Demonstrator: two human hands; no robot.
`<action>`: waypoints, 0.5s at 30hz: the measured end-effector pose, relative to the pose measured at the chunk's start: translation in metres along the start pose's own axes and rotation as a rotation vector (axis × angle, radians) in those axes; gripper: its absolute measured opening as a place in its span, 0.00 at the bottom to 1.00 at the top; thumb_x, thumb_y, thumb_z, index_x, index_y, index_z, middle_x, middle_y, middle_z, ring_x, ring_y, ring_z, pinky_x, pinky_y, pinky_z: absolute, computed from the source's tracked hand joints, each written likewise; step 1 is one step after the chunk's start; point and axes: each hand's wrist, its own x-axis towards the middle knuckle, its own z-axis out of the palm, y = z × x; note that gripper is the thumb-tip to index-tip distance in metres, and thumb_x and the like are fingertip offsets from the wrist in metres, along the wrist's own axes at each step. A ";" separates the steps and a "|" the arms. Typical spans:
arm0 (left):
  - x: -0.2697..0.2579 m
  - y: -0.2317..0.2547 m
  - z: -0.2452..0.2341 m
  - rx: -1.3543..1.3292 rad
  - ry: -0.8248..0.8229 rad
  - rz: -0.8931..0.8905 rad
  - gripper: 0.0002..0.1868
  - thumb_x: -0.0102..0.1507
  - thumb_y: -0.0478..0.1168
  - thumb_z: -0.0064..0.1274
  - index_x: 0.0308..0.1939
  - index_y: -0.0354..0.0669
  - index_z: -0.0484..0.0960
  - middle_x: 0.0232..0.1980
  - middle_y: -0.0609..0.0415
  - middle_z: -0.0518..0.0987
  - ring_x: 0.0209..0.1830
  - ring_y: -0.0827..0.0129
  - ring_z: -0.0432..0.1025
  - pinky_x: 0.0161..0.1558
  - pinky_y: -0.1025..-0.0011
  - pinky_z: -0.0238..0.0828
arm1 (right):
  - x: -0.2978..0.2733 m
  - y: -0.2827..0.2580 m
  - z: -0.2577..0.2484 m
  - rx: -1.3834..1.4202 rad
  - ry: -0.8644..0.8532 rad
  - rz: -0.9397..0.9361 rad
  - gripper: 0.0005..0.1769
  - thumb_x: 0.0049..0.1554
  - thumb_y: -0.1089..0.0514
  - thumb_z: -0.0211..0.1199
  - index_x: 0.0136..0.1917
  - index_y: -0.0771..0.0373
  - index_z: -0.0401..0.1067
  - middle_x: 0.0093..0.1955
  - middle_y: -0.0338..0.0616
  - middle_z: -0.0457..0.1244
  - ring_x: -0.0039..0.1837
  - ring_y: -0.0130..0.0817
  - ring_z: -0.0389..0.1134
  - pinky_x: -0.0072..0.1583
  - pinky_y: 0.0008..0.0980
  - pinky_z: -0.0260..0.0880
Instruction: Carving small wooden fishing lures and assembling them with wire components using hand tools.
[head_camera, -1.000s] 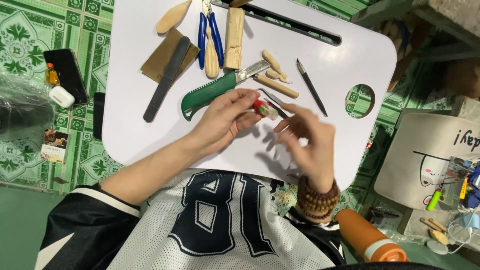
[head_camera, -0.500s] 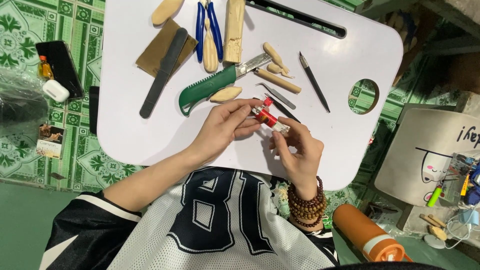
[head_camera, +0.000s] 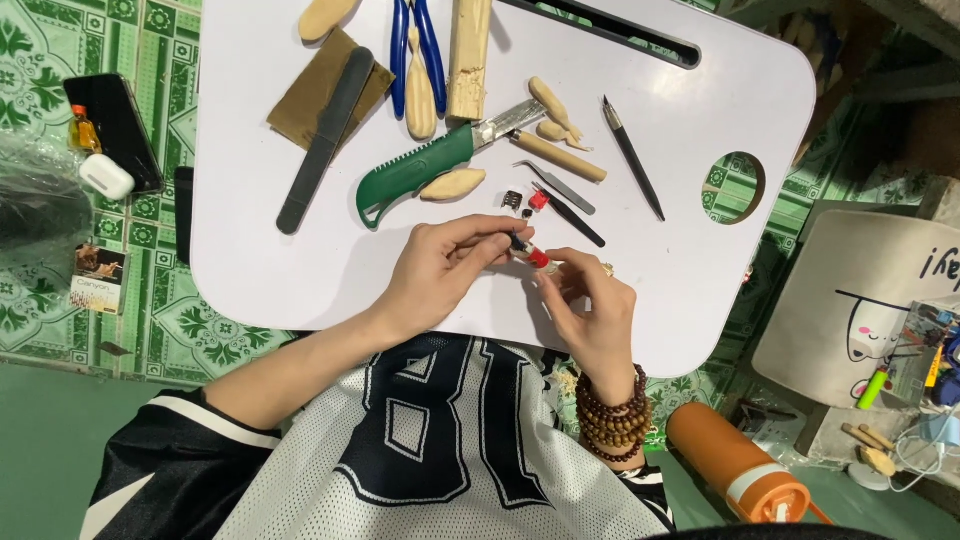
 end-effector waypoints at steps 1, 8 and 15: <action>-0.002 -0.001 0.000 0.000 -0.001 0.000 0.14 0.70 0.34 0.47 0.58 0.35 0.81 0.48 0.39 0.85 0.50 0.63 0.79 0.52 0.66 0.81 | 0.000 -0.002 -0.001 0.000 0.001 0.000 0.13 0.56 0.65 0.71 0.55 0.65 0.76 0.32 0.49 0.68 0.33 0.39 0.70 0.36 0.32 0.71; -0.006 0.003 -0.006 0.290 -0.007 0.232 0.10 0.68 0.33 0.51 0.52 0.37 0.84 0.42 0.43 0.87 0.42 0.58 0.83 0.41 0.67 0.83 | -0.003 -0.003 0.006 -0.102 -0.086 -0.034 0.12 0.55 0.63 0.71 0.52 0.62 0.75 0.28 0.43 0.66 0.28 0.36 0.67 0.34 0.31 0.67; -0.009 0.003 -0.006 0.393 -0.162 0.360 0.12 0.67 0.31 0.53 0.54 0.40 0.84 0.51 0.42 0.85 0.51 0.52 0.81 0.46 0.61 0.83 | -0.003 -0.003 0.012 -0.172 -0.065 -0.078 0.15 0.53 0.65 0.69 0.54 0.60 0.73 0.28 0.39 0.65 0.30 0.37 0.67 0.38 0.32 0.69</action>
